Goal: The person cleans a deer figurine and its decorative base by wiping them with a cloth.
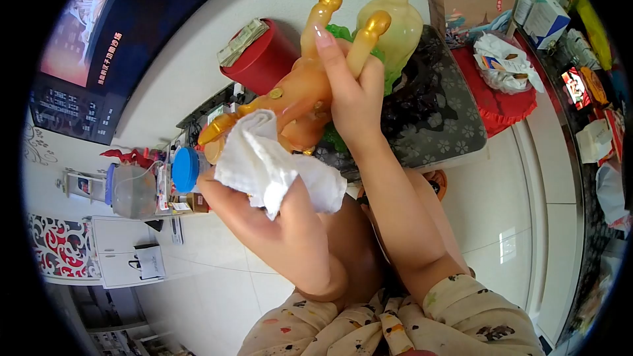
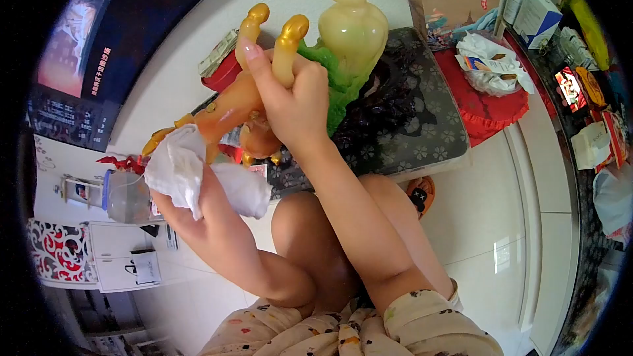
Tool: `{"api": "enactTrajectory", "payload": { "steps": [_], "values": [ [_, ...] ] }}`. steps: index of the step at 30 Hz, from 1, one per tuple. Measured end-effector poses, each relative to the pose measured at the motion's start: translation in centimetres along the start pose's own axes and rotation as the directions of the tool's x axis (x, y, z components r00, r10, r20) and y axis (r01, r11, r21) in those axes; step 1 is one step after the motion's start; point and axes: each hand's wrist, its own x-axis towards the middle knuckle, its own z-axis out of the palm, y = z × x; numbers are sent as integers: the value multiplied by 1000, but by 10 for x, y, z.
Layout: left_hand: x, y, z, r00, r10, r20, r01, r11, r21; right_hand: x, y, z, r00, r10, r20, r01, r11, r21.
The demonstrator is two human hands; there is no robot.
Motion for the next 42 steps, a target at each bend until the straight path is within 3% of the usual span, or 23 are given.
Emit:
{"api": "enactTrajectory", "payload": {
  "steps": [3,6,9,12,18,21,24,29,35,39,42],
  "values": [
    [-1,0,6,999,-12,-51,9,999,-53,0,0,2,1000,-1,-3,1,1000,6],
    [-2,-13,12,975,195,-109,-185,978,91,1,-1,2,1000,2,-1,-2,1000,-14],
    [-2,-15,2,974,226,22,-225,945,236,0,-3,0,1000,21,-10,-21,1000,3],
    [-4,-2,-5,996,31,88,-44,987,154,-2,-3,-1,999,26,-25,-26,1000,7],
    [0,-2,-17,978,1,208,-34,988,153,-3,-5,0,1000,-2,-18,3,1000,19],
    [2,3,-25,931,149,334,-263,907,328,-2,-1,-3,1000,-17,-13,17,1000,12],
    [3,2,-27,918,160,363,-295,887,354,-1,1,-4,1000,-15,-10,15,1000,-5],
    [2,3,-25,930,144,337,-248,925,290,1,3,2,992,-99,-79,108,987,118],
    [1,1,-22,928,200,313,-309,884,350,0,1,3,990,-103,-95,111,990,90],
    [-1,0,-13,941,255,225,-323,876,359,-1,0,-3,999,-30,-19,30,1000,-4],
    [-4,-5,-9,975,174,141,-208,937,282,-1,-2,-3,999,-15,-30,15,1000,3]
  ]
}}
